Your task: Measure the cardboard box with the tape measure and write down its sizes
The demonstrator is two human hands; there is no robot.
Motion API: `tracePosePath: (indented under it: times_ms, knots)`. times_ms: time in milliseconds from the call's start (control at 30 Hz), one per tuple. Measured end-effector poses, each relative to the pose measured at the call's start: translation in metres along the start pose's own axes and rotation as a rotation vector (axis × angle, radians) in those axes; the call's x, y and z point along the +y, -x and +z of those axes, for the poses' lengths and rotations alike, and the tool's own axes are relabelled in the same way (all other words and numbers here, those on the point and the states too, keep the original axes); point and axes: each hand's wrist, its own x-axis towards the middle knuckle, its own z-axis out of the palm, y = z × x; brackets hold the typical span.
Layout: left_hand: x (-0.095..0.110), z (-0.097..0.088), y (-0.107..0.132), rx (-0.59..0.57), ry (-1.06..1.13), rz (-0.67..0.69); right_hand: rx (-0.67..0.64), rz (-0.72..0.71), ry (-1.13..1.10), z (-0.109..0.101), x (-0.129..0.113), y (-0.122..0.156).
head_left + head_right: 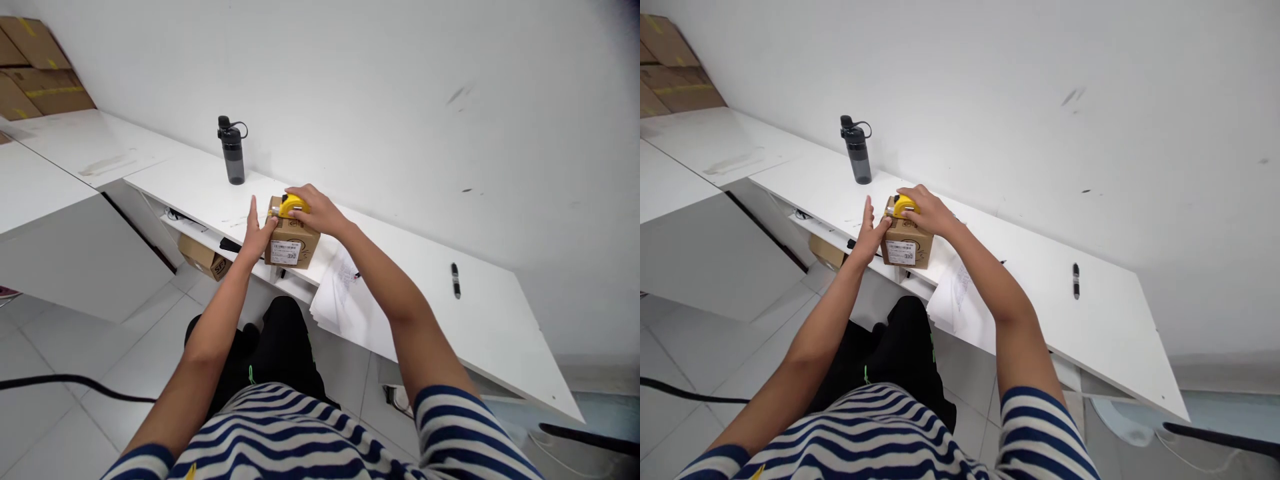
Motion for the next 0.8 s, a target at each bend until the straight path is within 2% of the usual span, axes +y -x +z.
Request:
tracePosePath:
  times_ms: [67, 133, 200, 267, 333, 400, 467, 533, 567, 633, 700, 800]
  knots:
    - [0.002, 0.0, 0.001, 0.104, -0.041, -0.029, 0.028, -0.015, -0.009, 0.008, -0.009, -0.011]
    - [0.01, 0.0, 0.01, 0.222, -0.107, 0.007, 0.097, -0.031, -0.028, 0.008, -0.015, -0.011]
    - [0.025, 0.001, 0.029, 0.31, -0.169, 0.143, 0.187, -0.022, -0.061, 0.003, -0.021, 0.004]
    - [0.043, 0.007, 0.054, 0.293, -0.172, 0.282, 0.279, 0.026, -0.109, 0.002, -0.029, 0.032]
    - [0.059, 0.017, 0.079, 0.148, -0.107, 0.314, 0.374, 0.108, -0.167, 0.009, -0.044, 0.07]
    - [0.065, 0.03, 0.1, -0.098, -0.003, 0.281, 0.457, 0.183, -0.212, 0.024, -0.064, 0.108]
    - [0.059, 0.043, 0.114, -0.327, 0.1, 0.2, 0.511, 0.199, -0.236, 0.041, -0.08, 0.14]
    - [0.046, 0.056, 0.12, -0.463, 0.151, 0.084, 0.468, 0.215, -0.192, 0.049, -0.081, 0.164]
    - [0.038, 0.061, 0.121, -0.486, 0.138, 0.031, 0.435, 0.235, -0.145, 0.048, -0.074, 0.174]
    - [0.023, 0.069, 0.12, -0.494, 0.054, -0.026, 0.348, 0.317, -0.017, 0.033, -0.045, 0.191]
    - [0.011, 0.074, 0.115, -0.541, -0.074, 0.008, 0.252, 0.45, 0.137, 0.01, 0.0, 0.207]
    - [0.0, 0.084, 0.104, -0.688, -0.251, 0.099, 0.015, 0.727, 0.474, -0.019, 0.069, 0.227]
